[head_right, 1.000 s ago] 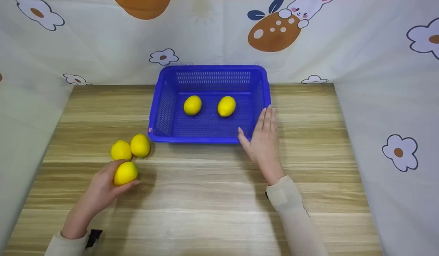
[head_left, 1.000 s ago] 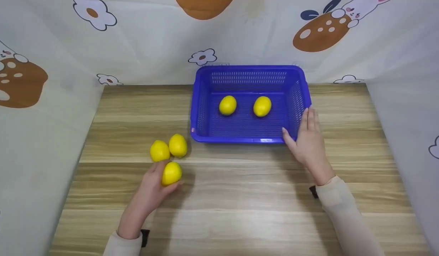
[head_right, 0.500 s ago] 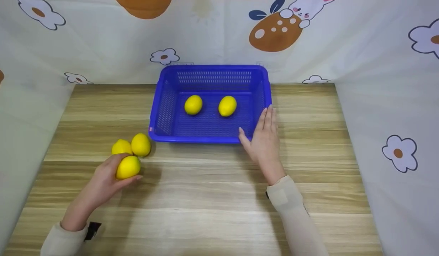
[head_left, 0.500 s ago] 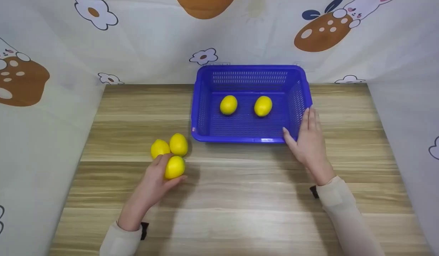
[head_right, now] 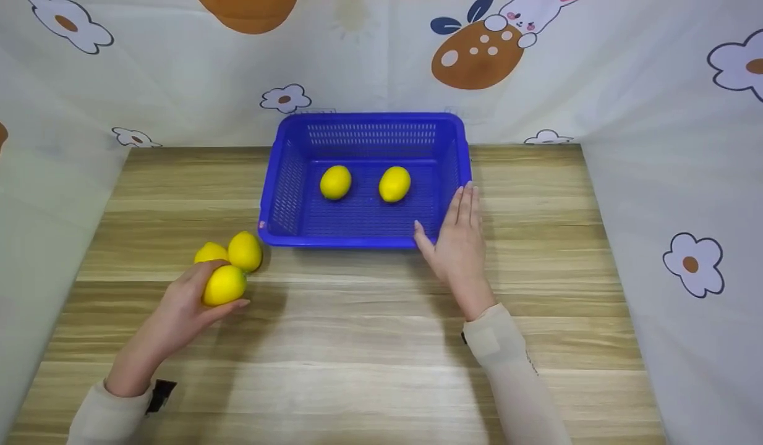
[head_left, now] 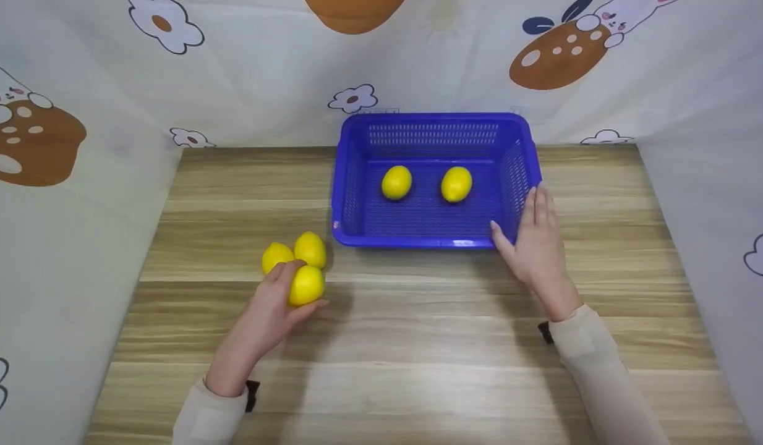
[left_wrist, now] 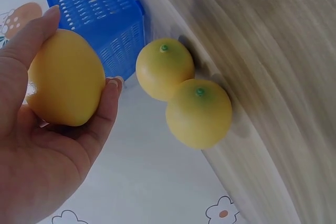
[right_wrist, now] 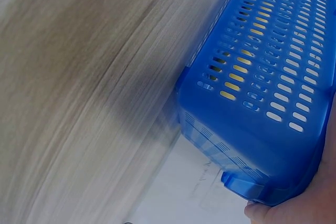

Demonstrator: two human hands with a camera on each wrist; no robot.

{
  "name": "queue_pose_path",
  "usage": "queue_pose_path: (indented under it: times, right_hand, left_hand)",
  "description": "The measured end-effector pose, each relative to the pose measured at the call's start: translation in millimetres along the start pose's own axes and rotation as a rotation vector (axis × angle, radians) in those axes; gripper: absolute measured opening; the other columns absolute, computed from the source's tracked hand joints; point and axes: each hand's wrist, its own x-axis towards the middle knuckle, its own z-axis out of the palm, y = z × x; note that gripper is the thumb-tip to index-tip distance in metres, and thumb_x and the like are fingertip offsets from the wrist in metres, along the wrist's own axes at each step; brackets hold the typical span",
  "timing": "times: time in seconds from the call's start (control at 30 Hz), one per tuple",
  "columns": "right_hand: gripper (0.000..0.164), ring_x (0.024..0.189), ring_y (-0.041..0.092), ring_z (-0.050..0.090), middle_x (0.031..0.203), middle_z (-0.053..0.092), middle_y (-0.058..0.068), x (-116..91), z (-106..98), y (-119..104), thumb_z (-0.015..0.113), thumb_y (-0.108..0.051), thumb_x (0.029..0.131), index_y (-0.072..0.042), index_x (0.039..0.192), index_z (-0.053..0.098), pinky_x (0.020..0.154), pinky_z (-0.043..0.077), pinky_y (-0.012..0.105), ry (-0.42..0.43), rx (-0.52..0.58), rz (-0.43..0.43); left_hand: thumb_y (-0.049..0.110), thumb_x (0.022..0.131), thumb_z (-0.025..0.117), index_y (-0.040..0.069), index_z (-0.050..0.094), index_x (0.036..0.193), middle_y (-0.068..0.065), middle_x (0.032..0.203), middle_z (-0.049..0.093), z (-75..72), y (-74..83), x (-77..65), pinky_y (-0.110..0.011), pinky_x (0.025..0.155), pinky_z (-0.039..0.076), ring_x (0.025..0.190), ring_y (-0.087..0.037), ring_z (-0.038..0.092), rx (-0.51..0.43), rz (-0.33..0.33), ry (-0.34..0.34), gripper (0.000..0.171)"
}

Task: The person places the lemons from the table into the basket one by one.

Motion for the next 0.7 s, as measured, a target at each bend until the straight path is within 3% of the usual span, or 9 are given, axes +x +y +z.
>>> queue_pose_path:
  times: [0.17, 0.5, 0.7]
  right_hand:
    - [0.093, 0.159, 0.052, 0.010, 0.170, 0.007, 0.037, -1.0, -1.2, -0.3, 0.051, -0.046, 0.106, 0.017, 0.161, 0.012, 0.131, 0.012, 0.059, -0.008, 0.003, 0.008]
    - [0.093, 0.160, 0.051, 0.009, 0.169, 0.008, 0.039, 0.2, -0.3, 0.4, 0.051, -0.046, 0.105, 0.018, 0.160, 0.012, 0.132, 0.011, 0.057, -0.004, 0.011, 0.000]
    - [0.093, 0.159, 0.052, 0.009, 0.169, 0.008, 0.039, 0.5, -0.5, 0.0, 0.051, -0.046, 0.106, 0.018, 0.160, 0.011, 0.132, 0.011, 0.057, -0.008, 0.003, -0.002]
  left_hand:
    - [0.017, 0.086, 0.090, -0.008, 0.056, 0.133, -0.024, 0.113, 0.064, -1.9, 4.8, 5.9, -0.052, 0.087, 0.062, 0.097, -0.036, 0.065, 0.015, 0.016, 0.007, 0.063]
    - [0.015, 0.084, 0.091, -0.008, 0.058, 0.129, -0.026, 0.117, 0.065, 1.8, 13.0, 20.9, -0.055, 0.093, 0.059, 0.104, -0.039, 0.065, 0.047, 0.116, 0.008, 0.060]
    - [0.015, 0.086, 0.089, -0.008, 0.058, 0.133, -0.027, 0.124, 0.064, -2.0, 20.3, 31.9, -0.055, 0.098, 0.058, 0.107, -0.039, 0.065, 0.050, 0.097, -0.038, 0.061]
